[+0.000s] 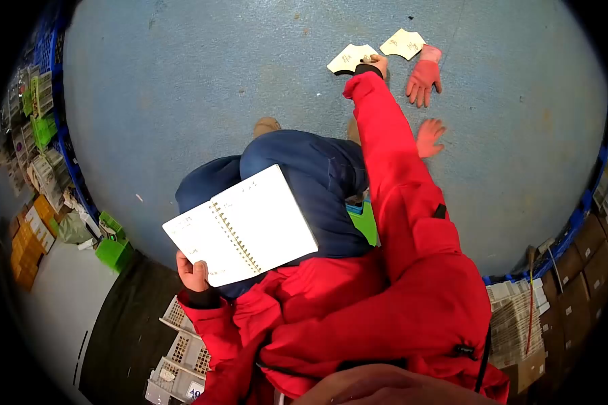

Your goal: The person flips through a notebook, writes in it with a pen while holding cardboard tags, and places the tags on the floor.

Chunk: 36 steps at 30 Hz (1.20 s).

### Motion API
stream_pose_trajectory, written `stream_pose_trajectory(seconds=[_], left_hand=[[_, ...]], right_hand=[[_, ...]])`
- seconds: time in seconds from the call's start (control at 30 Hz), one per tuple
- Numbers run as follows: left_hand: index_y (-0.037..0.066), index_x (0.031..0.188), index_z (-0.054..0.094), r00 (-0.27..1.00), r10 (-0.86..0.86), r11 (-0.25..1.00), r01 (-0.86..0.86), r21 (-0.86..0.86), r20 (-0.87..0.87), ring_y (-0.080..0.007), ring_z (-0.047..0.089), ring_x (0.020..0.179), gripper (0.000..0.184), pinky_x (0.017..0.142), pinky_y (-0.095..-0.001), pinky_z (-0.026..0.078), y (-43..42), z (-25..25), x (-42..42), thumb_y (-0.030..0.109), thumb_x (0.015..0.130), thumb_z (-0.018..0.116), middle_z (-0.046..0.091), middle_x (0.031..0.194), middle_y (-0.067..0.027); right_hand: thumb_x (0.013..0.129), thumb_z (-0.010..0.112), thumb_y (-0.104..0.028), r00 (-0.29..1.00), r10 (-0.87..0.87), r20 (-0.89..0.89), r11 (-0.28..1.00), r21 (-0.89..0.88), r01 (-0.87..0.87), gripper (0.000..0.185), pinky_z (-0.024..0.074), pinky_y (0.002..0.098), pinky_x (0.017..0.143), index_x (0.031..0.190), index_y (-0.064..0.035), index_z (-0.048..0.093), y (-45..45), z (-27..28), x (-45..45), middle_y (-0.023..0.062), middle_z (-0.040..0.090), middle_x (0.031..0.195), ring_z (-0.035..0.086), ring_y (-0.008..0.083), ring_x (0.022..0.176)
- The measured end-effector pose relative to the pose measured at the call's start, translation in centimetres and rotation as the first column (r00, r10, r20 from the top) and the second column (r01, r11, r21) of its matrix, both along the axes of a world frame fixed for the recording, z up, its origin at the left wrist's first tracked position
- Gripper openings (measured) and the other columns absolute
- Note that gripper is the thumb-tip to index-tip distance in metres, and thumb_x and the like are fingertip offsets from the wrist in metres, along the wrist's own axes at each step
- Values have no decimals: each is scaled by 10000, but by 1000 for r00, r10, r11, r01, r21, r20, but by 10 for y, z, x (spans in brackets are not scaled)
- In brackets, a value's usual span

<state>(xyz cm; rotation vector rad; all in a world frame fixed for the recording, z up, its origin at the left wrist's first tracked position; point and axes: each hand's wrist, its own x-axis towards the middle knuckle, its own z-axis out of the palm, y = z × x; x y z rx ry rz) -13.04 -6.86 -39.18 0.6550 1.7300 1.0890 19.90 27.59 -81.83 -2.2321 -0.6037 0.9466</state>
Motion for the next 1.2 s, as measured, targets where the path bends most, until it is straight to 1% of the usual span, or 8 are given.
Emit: stream_pose_trajectory(seconds=[0.17, 0.3, 0.43, 0.57, 0.6, 0.77, 1.03, 1.2], left_hand=[[18, 1121, 455, 1000, 21, 1000, -21, -9, -8, -40, 507, 651, 255, 609, -174, 405, -1, -5, -4, 38, 866, 467, 600, 1013, -58], [22, 1065, 480, 994, 109, 991, -110, -71, -24, -40, 489, 651, 233, 574, -172, 379, 8, 2, 6, 48, 836, 516, 602, 947, -48], [15, 1077, 489, 996, 86, 996, -87, -22, -25, -76, 545, 729, 273, 652, -200, 435, 3, -5, 2, 129, 851, 592, 609, 957, -49], [20, 1140, 452, 1000, 2, 1000, -1, 28, -12, -19, 421, 554, 282, 519, -161, 334, -3, -8, -6, -1, 859, 455, 601, 1013, -54], [22, 1137, 451, 1000, 12, 999, -11, 41, -16, -19, 425, 558, 276, 524, -160, 337, -3, -10, -5, 3, 862, 458, 602, 1012, -54], [24, 1115, 453, 999, 35, 999, -35, 42, -7, -22, 443, 579, 252, 552, -159, 357, 0, -7, 1, 15, 864, 458, 604, 1004, -56], [31, 1076, 469, 1000, -1, 1000, 1, -15, 15, -27, 467, 613, 212, 568, -162, 371, 21, -4, 8, 77, 880, 533, 587, 909, -30], [51, 971, 482, 998, 59, 998, -59, -2, -11, -28, 416, 574, 183, 524, -169, 342, 33, -11, 16, -19, 802, 470, 576, 851, -20]], right_hand=[[775, 598, -102, 750, 360, 555, 852, 132, -507, 230, 489, 425, 689, 995, -163, 568, -2, 59, 35, 101, 577, 935, 606, 337, 851], [811, 512, -68, 117, 816, 566, 228, -128, -965, 234, 483, 424, 650, 1011, -177, 567, -28, 44, 54, 91, 564, 888, 588, 307, 839], [818, 508, -89, 486, 810, 329, 399, 300, -867, 217, 478, 422, 662, 1008, -170, 575, -60, 23, 68, 92, 592, 900, 586, 299, 830], [795, 569, -104, 730, 614, 299, 731, 135, -669, 208, 481, 418, 722, 995, -162, 584, -32, -22, 115, 127, 602, 894, 603, 323, 835], [803, 563, -85, 588, 596, 546, 717, -33, -696, 221, 485, 385, 724, 1022, -104, 588, -22, -8, 121, 164, 630, 854, 621, 319, 818], [806, 582, -120, 722, 562, 403, 816, -127, -564, 277, 477, 429, 818, 1080, -152, 552, 22, -11, 142, 158, 609, 995, 604, 345, 951], [867, 591, -261, 900, 413, 143, 827, 354, -436, 232, 501, 259, 678, 1001, -73, 620, -11, 14, 100, 78, 659, 801, 640, 133, 748], [769, 691, -301, 837, 521, 169, 842, 58, -536, 503, 469, 307, 823, 1181, -58, 536, 8, -26, 155, 174, 641, 956, 623, 229, 918]])
